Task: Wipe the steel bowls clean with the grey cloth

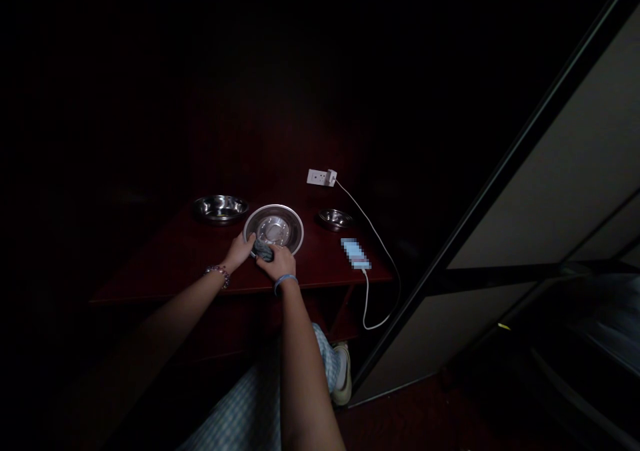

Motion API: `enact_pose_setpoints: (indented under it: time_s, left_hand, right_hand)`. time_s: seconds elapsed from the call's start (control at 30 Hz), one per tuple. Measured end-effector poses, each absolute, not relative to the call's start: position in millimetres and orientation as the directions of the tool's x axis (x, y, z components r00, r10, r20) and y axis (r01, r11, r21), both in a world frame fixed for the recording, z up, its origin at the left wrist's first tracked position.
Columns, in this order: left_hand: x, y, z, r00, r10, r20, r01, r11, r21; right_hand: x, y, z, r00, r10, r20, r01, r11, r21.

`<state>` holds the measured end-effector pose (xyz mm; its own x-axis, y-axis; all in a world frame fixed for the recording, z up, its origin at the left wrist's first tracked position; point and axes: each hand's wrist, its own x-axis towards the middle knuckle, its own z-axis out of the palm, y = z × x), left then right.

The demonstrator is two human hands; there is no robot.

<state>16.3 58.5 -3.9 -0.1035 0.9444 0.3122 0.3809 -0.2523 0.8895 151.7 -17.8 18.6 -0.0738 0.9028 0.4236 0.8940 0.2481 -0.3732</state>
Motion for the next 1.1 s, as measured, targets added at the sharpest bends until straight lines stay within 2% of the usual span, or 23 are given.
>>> enact_pose_setpoints:
  time_s: [0.17, 0.3, 0.4, 0.63, 0.9, 1.0, 1.1]
  left_hand:
    - [16.9, 57.5, -3.7, -0.083, 0.942, 0.326, 0.387, -0.271, 0.881]
    - [17.9, 58.0, -4.4, -0.061, 0.949, 0.309, 0.375, -0.265, 0.888]
    - [18.7, 58.7, -5.8, -0.057, 0.95, 0.308, 0.348, -0.27, 0.898]
    - [18.9, 60.1, -7.8, -0.04, 0.948, 0.314, 0.352, -0.281, 0.893]
    - [18.1, 58.6, -7.2, -0.04, 0.946, 0.321, 0.386, -0.282, 0.878]
    - [17.7, 57.7, -6.5, -0.037, 0.943, 0.331, 0.406, -0.288, 0.867]
    - [17.6, 56.6, -5.6, -0.013, 0.939, 0.344, 0.402, -0.31, 0.861]
  right_hand:
    - [154.3, -16.0, 16.8, 0.085, 0.915, 0.394, 0.874, 0.121, -0.471]
    - [156.2, -17.1, 14.0, 0.179, 0.888, 0.424, 0.804, 0.117, -0.584]
    - [155.9, -17.4, 12.1, 0.193, 0.874, 0.446, 0.776, 0.142, -0.615]
    - [153.8, -10.8, 7.8, 0.158, 0.792, 0.59, 0.833, 0.214, -0.511]
    - [151.9, -16.0, 11.6, 0.26, 0.722, 0.641, 0.909, 0.04, -0.414]
    - [150.5, -18.5, 13.3, 0.272, 0.745, 0.61, 0.914, -0.002, -0.405]
    - [150.5, -18.8, 12.4, 0.183, 0.786, 0.591, 0.946, 0.024, -0.324]
